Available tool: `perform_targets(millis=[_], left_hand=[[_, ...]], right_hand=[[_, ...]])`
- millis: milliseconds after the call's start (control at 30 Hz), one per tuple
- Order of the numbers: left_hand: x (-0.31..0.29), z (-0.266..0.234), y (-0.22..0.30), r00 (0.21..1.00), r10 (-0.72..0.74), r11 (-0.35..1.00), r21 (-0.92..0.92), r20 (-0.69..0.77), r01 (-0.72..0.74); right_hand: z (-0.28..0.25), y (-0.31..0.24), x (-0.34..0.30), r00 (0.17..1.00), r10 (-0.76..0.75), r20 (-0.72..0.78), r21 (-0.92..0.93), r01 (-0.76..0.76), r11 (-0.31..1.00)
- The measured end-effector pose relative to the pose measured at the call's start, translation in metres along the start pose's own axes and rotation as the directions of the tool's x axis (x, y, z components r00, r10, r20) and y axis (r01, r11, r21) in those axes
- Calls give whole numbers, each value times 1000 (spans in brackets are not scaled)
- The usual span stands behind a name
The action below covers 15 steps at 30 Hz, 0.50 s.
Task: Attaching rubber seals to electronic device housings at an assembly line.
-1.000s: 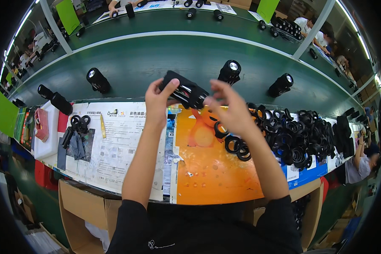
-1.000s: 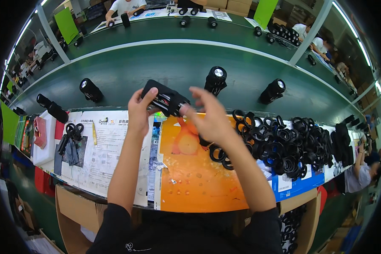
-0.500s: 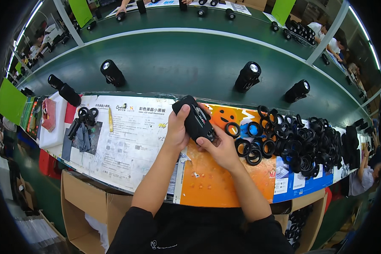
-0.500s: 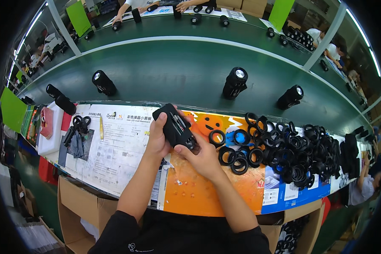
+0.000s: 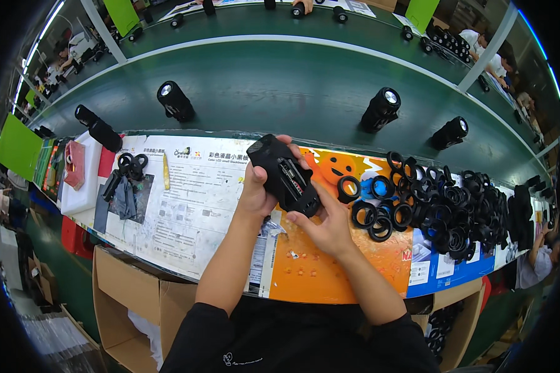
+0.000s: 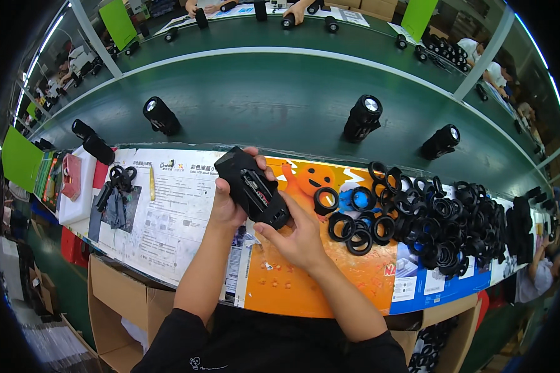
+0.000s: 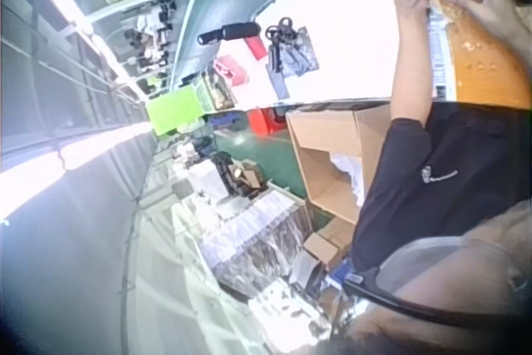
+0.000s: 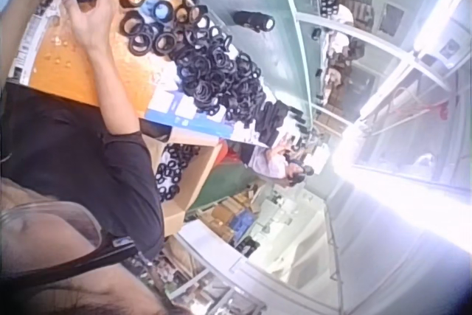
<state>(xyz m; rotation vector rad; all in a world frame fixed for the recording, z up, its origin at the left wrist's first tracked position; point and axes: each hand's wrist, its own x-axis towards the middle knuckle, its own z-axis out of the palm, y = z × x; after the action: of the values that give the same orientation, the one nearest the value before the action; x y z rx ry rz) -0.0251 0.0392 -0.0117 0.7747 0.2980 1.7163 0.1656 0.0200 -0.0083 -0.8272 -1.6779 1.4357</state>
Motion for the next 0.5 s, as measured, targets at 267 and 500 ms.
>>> perform_targets(millis=[267,500], left_hand=[[-4,2,-4,997,-52,999,-3,-55,52],[-7,19,-3,995,-8,998,63,-100,14]], right_hand=[[-3,-1,-1,1000,5,19,117,-8,993],[-3,-2,-2,998,16,57,188,-27,982]])
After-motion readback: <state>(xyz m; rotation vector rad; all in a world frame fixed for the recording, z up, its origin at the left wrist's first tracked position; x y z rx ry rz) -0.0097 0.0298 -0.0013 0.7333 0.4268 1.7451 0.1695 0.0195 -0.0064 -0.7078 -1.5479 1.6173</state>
